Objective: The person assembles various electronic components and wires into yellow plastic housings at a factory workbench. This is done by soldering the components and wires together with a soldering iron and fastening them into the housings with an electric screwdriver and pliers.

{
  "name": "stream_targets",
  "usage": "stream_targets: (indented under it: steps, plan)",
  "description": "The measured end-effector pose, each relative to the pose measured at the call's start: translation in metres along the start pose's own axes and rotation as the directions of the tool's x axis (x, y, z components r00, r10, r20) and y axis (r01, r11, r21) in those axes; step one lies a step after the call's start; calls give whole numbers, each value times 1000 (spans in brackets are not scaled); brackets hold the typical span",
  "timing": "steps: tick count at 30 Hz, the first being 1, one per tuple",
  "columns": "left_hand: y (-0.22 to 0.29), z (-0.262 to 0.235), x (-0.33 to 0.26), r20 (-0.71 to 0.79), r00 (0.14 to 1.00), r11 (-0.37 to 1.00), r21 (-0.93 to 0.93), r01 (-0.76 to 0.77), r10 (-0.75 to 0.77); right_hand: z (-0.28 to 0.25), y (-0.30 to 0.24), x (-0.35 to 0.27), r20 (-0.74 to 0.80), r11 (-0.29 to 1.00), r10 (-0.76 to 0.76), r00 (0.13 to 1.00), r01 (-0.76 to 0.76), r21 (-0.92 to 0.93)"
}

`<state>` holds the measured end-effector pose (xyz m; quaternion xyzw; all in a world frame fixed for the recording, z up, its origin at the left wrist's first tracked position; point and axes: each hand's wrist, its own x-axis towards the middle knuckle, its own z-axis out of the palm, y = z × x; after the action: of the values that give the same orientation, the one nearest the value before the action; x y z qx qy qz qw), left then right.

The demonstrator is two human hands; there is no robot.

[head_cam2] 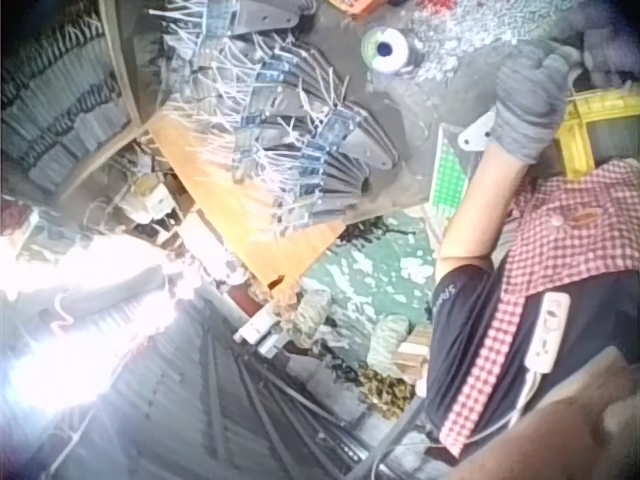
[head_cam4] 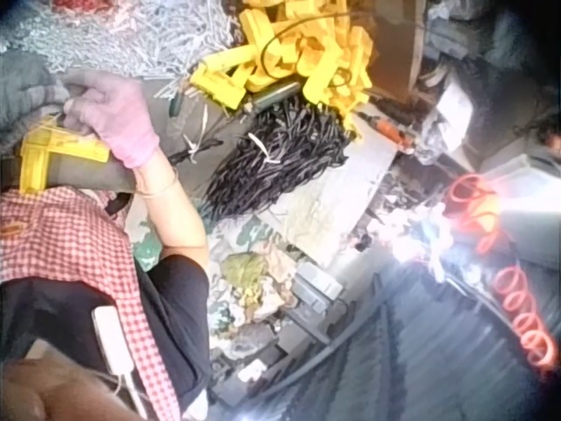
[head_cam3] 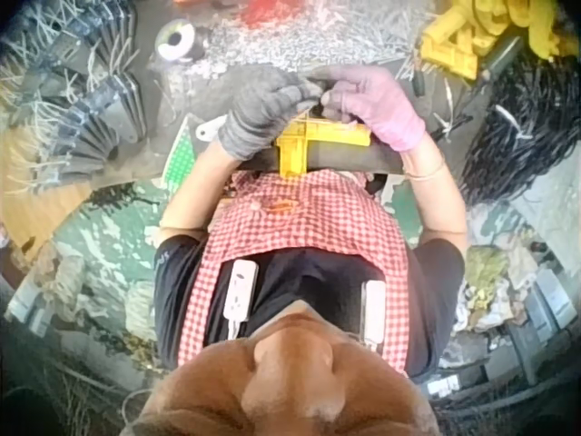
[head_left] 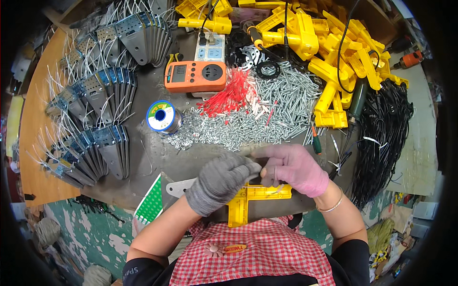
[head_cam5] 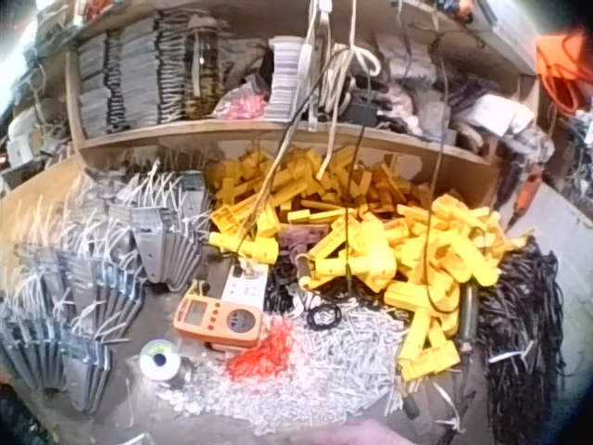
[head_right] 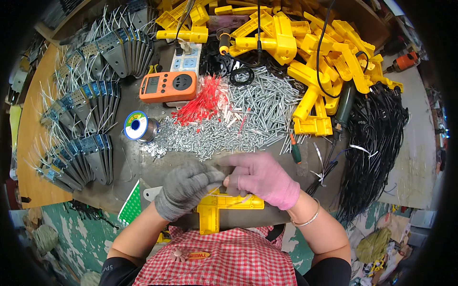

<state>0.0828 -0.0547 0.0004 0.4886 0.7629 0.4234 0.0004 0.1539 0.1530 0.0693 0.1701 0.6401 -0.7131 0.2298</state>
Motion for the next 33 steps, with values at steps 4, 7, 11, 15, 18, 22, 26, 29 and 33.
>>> stream_targets:
  steps: [4,7,11,15,18,22,26,29,33]
  plan:
    - [10,-4,4,12,999,998,-48,36,-36,-6,9,4,108,993,-64,992,52,109]
    - [1,-5,7,2,999,996,-77,47,-47,-31,21,8,35,982,-64,997,69,-176]
    - [-1,3,11,1,997,996,-47,-79,80,-26,20,6,102,999,31,994,-34,31]
    - [-8,-1,11,-24,999,997,-78,18,-20,-21,20,-6,-33,990,-101,994,104,99]
    - [-1,-5,15,94,995,995,-96,-22,31,-18,25,-5,-188,992,-128,974,124,-34]
    - [6,-9,14,116,979,946,-260,195,-170,-17,36,5,-203,781,-415,887,232,-580]
    - [11,-5,8,135,948,842,-435,318,-288,8,24,7,62,561,-615,786,491,-666]
    - [24,-20,12,277,849,529,-683,504,-450,4,19,9,107,580,-556,824,477,-661]
    - [32,-36,9,267,872,699,-523,489,-410,11,14,8,134,602,-505,852,460,-653]
